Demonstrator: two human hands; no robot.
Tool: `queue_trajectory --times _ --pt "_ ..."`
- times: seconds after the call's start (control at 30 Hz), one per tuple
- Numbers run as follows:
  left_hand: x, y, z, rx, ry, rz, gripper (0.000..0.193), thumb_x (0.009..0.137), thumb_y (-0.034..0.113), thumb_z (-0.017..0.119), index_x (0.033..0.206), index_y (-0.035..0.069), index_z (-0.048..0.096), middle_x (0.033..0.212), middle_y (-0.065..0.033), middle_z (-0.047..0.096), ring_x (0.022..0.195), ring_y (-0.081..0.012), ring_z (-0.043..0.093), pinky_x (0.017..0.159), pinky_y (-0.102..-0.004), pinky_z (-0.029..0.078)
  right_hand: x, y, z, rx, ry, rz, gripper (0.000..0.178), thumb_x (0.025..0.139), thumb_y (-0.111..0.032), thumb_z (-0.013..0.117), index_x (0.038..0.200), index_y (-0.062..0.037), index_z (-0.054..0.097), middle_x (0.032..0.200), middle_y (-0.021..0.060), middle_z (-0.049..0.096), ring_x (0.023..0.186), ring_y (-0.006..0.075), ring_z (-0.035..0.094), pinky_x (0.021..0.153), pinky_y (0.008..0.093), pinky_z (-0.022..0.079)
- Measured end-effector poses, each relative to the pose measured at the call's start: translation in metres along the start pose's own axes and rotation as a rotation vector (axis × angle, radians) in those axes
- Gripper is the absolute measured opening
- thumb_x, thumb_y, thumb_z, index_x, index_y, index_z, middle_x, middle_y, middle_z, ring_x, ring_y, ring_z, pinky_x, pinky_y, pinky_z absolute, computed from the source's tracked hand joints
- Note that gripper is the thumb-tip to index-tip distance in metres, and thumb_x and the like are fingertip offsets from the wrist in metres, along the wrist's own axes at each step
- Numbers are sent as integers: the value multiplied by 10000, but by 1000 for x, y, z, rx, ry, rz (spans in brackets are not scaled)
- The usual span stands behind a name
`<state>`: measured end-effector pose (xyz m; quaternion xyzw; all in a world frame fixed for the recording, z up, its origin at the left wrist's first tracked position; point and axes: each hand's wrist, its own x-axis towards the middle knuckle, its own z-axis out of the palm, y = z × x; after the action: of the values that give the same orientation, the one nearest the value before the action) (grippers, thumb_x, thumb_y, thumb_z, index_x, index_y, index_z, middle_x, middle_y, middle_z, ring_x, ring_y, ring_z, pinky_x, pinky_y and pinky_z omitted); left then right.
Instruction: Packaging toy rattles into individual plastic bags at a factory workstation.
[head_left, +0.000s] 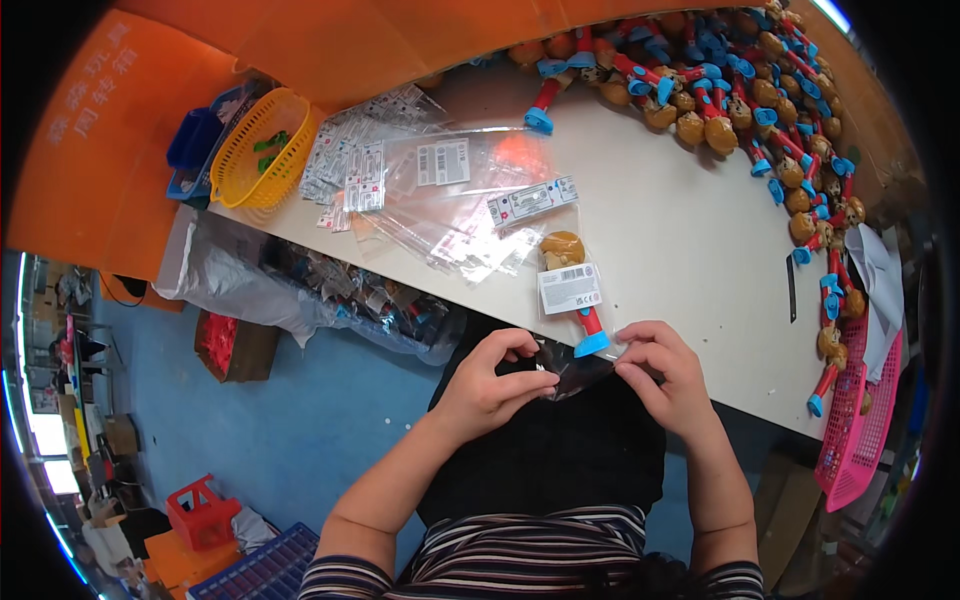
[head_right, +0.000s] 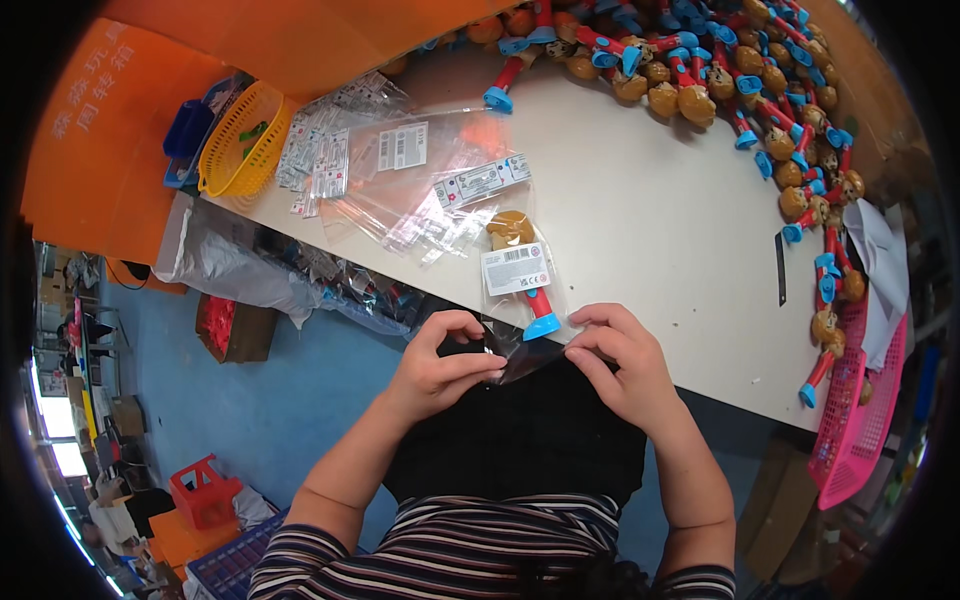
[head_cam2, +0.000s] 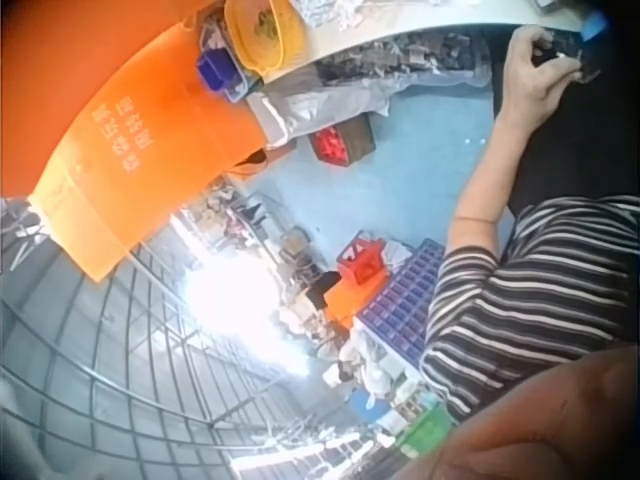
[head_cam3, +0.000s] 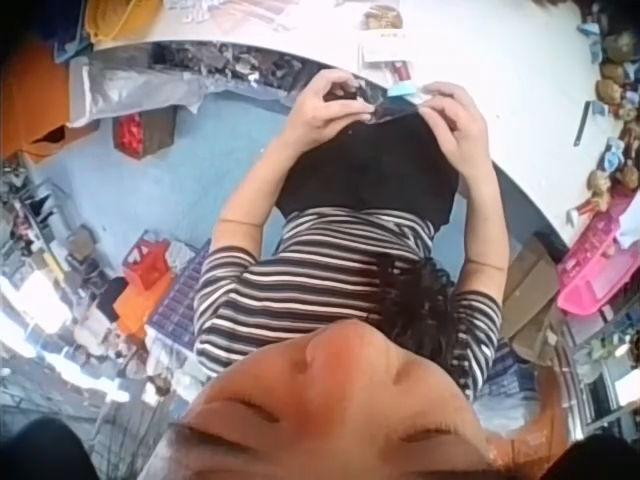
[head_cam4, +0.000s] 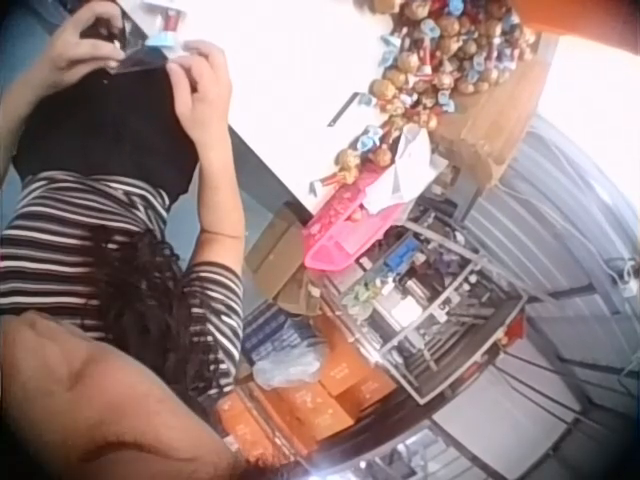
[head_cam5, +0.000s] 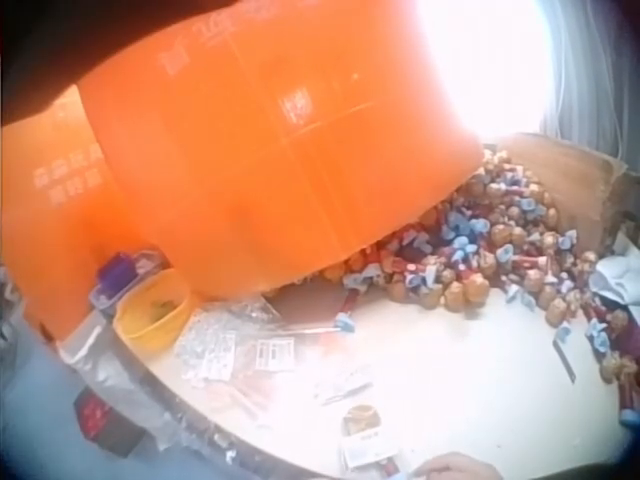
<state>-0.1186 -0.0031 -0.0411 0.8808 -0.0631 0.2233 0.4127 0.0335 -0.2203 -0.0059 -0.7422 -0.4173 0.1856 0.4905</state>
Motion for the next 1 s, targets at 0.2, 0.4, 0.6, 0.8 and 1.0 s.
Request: queue_trajectory --times 0.2,0.4,0.6,0.8,1.0 --pt "-5 10 8 -281 59 -257 150 772 23 778 910 66 739 1078 -78 540 934 -161 591 784 -279 498 6 -9 3 44 30 93 35 844 7 656 834 17 623 1006 105 637 825 149 611 699 239 488" --pt "-9 12 16 -637 121 -619 77 876 18 687 941 -20 704 1084 -105 602 901 -152 636 789 -251 507 14 -10 7 67 42 225 73 832 -8 675 794 23 622 896 81 663 785 117 609 698 225 481" --pt "-9 9 22 -929 184 -832 89 887 21 682 910 -65 666 930 -107 674 831 -115 647 753 -237 537 19 -12 6 108 41 384 128 824 -31 713 754 11 614 748 34 648 664 61 549 611 205 440" --pt "-13 2 29 -1031 291 -792 87 875 -11 684 911 -27 605 914 -140 680 821 -161 675 737 -262 558 22 -17 5 79 20 426 158 823 -40 723 728 -3 602 701 1 618 605 29 479 552 191 384" --pt "-13 2 21 -1164 190 -858 263 878 14 688 1086 -27 532 934 -128 664 846 -144 665 761 -264 555 25 -16 0 79 -41 433 153 822 -31 717 745 -10 587 690 -15 597 602 29 477 554 185 385"
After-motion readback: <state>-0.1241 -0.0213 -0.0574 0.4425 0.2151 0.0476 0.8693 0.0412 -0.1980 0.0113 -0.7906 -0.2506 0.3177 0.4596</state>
